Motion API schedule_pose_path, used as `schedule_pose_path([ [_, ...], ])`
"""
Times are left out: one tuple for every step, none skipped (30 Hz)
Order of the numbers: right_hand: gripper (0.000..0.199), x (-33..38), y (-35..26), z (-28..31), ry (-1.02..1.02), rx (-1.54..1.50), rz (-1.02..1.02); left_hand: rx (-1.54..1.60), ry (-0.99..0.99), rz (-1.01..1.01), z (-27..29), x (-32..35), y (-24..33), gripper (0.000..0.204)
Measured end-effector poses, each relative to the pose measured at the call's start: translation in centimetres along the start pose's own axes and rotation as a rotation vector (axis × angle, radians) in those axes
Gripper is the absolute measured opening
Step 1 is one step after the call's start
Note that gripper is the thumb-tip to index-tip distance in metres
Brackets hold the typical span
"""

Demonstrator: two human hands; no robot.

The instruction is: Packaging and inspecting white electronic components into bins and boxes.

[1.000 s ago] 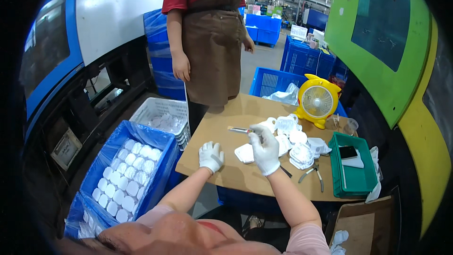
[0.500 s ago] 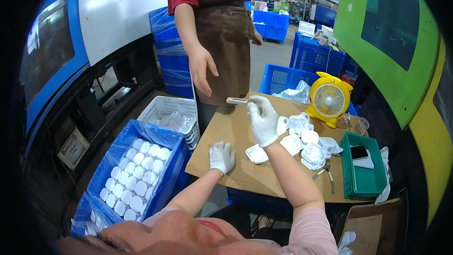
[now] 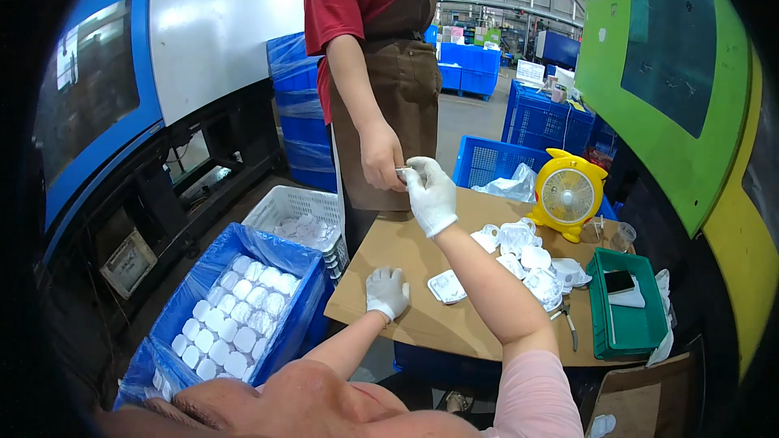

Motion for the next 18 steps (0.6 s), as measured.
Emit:
schedule_pose_path([
  [0.022, -0.4, 0.0, -0.4, -0.012, 0.016, 0.002, -0.002, -0.004, 0.001, 0.0, -0.1, 0.0, 0.035],
  [0.022, -1.0, 0.7, -0.4, -0.004, 0.019, -0.004, -0.009, 0.009, -0.008, -0.1, -0.3, 0.2, 0.036],
  [0.027, -1.6, 0.8, -0.6, 0.027, 0.035, 0.092, -0.018, 0.023, -0.015, 0.0, -0.4, 0.5, 0.036],
  [0.031, -1.9, 0.7, -0.4, 0.058, 0.052, 0.188, -0.017, 0.017, -0.021, -0.1, -0.4, 0.7, 0.036],
  [0.044, -1.9, 0.6, -0.9, 0.019, 0.094, 0.049, -0.023, 0.028, -0.026, -0.1, -0.2, 0.5, 0.036],
  [0.044, -1.4, -0.5, -1.0, 0.017, 0.093, 0.045, -0.027, 0.045, -0.036, 0.0, -0.1, 0.4, 0.036],
  [0.048, -0.8, -1.2, -1.0, 0.012, 0.11, 0.016, -0.027, 0.041, -0.035, 0.0, 0.3, 0.3, 0.036],
  [0.052, -0.6, -1.6, -0.8, 0.011, 0.128, -0.004, -0.026, 0.056, -0.038, 0.2, 0.2, 0.4, 0.036],
  [0.052, -0.3, -1.4, -0.4, 0.015, 0.132, -0.001, -0.024, 0.07, -0.041, 0.4, 0.2, 0.6, 0.036],
  [0.053, 0.5, -1.0, 0.1, 0.006, 0.177, 0.047, -0.021, 0.071, -0.047, 0.5, 0.6, 0.7, 0.036],
  [0.054, 1.0, -0.6, 0.9, 0.001, 0.225, 0.099, 0.004, 0.02, -0.035, 0.2, 0.6, 0.7, 0.035],
  [0.053, 2.0, -0.5, 1.5, 0.001, 0.246, 0.1, 0.027, -0.031, -0.014, -0.1, 0.4, 0.3, 0.035],
  [0.052, 2.7, -0.5, 2.3, 0.0, 0.287, 0.128, 0.028, -0.028, -0.013, -0.2, -0.5, -0.1, 0.035],
  [0.051, 3.9, -0.5, 3.5, -0.003, 0.335, 0.135, 0.016, 0.052, -0.033, 0.0, -0.7, -0.1, 0.034],
  [0.048, 5.0, -0.9, 5.2, 0.03, 0.392, 0.251, 0.005, 0.111, -0.05, 0.3, 0.2, 0.3, 0.034],
  [0.048, 6.6, -0.9, 6.7, 0.05, 0.417, 0.228, 0.024, 0.081, -0.03, 0.4, 0.3, 0.2, 0.034],
  [0.047, 8.1, -1.0, 8.3, 0.073, 0.44, 0.211, 0.038, 0.057, -0.011, 0.8, -0.3, 0.1, 0.034],
  [0.046, 9.7, 0.0, 10.5, 0.079, 0.554, 0.185, 0.057, 0.054, -0.024, 1.7, -0.7, 0.8, 0.033],
])
Point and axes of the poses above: each hand's wrist, its own x-axis away from the middle knuckle, its own z-axis out of the back of the hand, y = z × x, the point moved 7 cm from there along -x, towards the middle knuckle, and after that the axes turned 4 degrees about -z, right-handed, at the moved point
